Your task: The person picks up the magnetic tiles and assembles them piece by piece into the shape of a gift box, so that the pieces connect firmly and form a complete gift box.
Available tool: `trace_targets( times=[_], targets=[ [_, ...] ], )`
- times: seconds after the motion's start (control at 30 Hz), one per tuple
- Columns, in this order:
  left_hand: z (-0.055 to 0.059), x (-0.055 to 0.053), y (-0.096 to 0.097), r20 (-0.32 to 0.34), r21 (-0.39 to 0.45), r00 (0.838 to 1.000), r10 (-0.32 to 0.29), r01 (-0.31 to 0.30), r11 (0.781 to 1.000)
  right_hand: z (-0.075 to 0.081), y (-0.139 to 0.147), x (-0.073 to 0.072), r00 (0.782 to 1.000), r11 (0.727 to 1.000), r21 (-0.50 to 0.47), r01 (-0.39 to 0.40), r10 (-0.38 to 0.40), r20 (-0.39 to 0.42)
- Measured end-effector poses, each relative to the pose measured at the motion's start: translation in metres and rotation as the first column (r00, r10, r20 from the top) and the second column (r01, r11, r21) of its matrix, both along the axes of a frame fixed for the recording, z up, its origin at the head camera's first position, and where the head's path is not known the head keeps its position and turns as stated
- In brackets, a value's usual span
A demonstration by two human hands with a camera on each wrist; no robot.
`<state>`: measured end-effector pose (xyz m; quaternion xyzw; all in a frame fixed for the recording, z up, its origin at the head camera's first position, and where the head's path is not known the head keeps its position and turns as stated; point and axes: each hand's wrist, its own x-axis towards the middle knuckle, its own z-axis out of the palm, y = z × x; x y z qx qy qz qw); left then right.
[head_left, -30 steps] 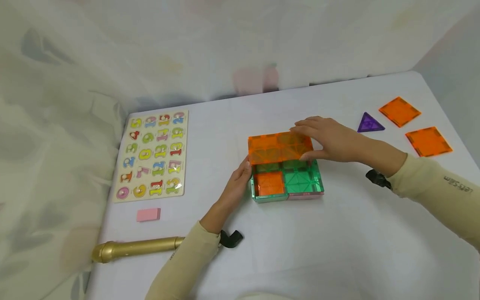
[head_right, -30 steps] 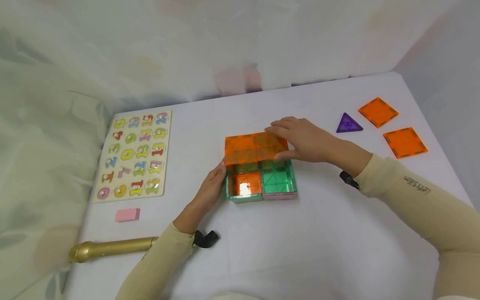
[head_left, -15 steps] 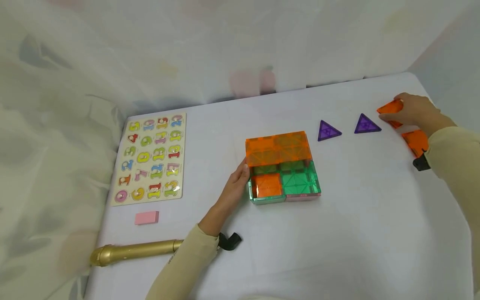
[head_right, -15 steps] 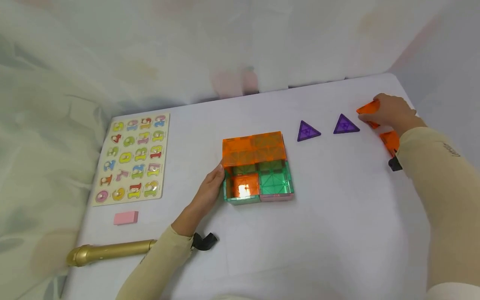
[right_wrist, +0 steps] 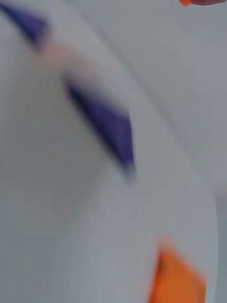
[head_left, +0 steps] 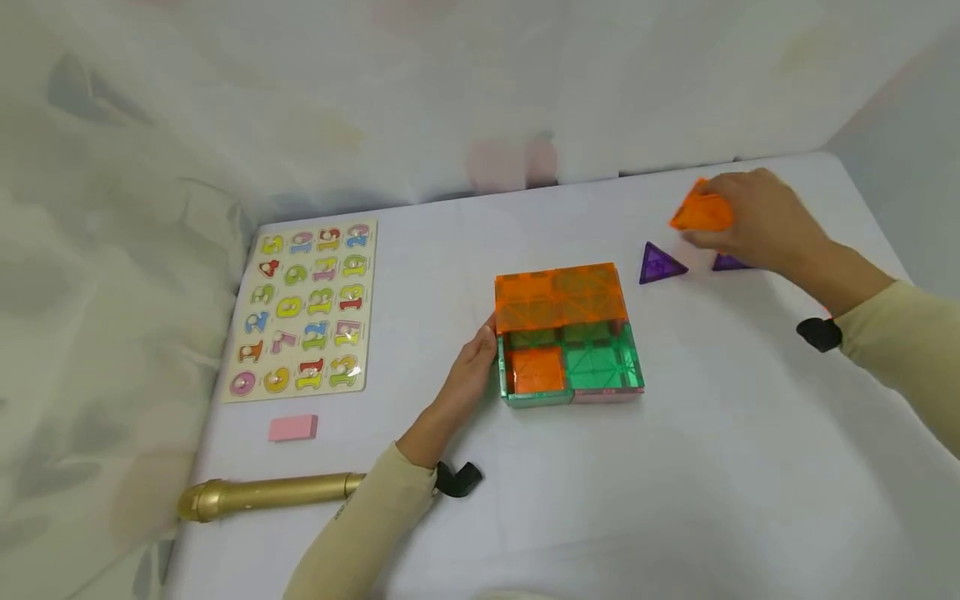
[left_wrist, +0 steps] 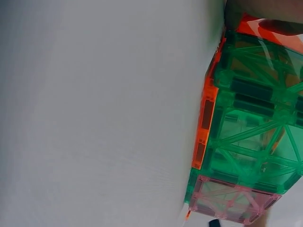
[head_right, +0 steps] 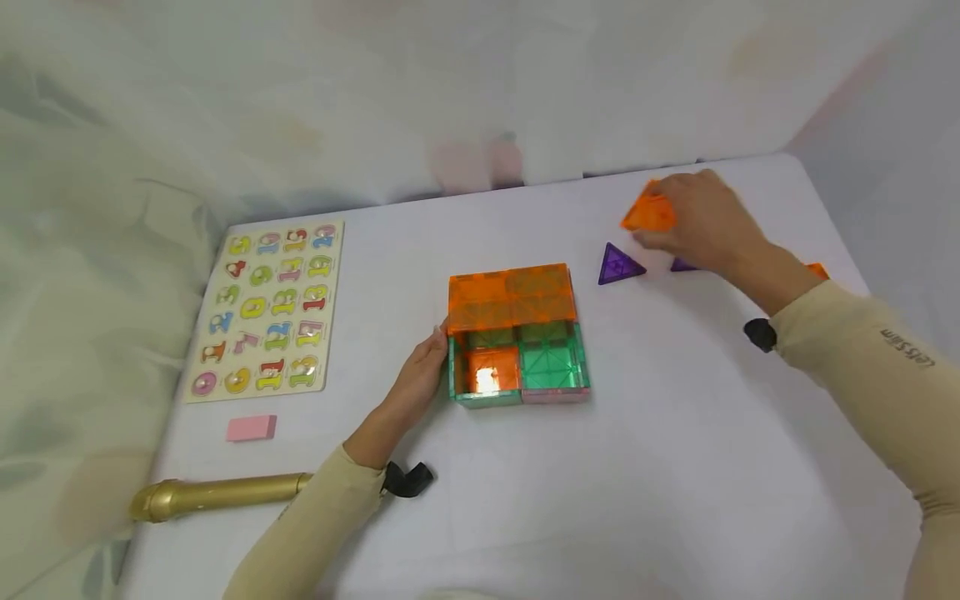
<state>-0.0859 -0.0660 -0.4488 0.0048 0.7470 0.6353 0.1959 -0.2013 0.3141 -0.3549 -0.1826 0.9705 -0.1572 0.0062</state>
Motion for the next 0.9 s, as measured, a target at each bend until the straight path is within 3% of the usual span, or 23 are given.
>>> trace_targets(
  times=[0.03, 0.1, 0.2, 0.33, 0.4, 0.53, 0.7, 0.9],
  targets=[
    [0.0, -0.001, 0.0, 0.0, 0.001, 1.0, 0.003, -0.003, 1.0, 0.009, -0.022, 0.007, 0.996, 0.996, -0.016, -0.086, 0.085, -0.037],
    [-0.002, -0.002, 0.0, -0.002, 0.018, 1.0, 0.008, -0.008, 1.0, 0.023, -0.066, 0.025, 0.965, 0.967, -0.028, -0.255, 0.252, -0.073],
    [-0.005, -0.002, -0.002, -0.013, 0.046, 1.0, 0.01, -0.009, 0.999, 0.033, -0.124, 0.056, 0.887, 0.89, 0.023, -0.455, 0.455, -0.078],
    [-0.008, -0.002, -0.004, -0.02, 0.082, 1.0, 0.013, -0.011, 0.997, 0.03, -0.169, 0.083, 0.798, 0.799, 0.122, -0.589, 0.599, -0.071],
    [-0.009, -0.003, -0.004, -0.033, 0.104, 0.999, 0.007, -0.004, 0.995, 0.024, -0.179, 0.087, 0.777, 0.775, 0.164, -0.61, 0.626, -0.071],
    [-0.01, -0.002, -0.005, -0.049, 0.115, 0.999, 0.0, 0.006, 0.993, 0.012, -0.188, 0.091, 0.763, 0.753, 0.225, -0.618, 0.644, -0.063],
    [-0.01, -0.001, -0.005, -0.036, 0.096, 0.999, 0.0, 0.003, 0.995, 0.002, -0.187, 0.093, 0.75, 0.738, 0.231, -0.634, 0.66, -0.051],
    [-0.009, -0.003, -0.005, -0.036, 0.102, 0.999, -0.002, 0.006, 0.995, -0.003, -0.186, 0.094, 0.754, 0.742, 0.206, -0.638, 0.656, -0.028]
  ],
)
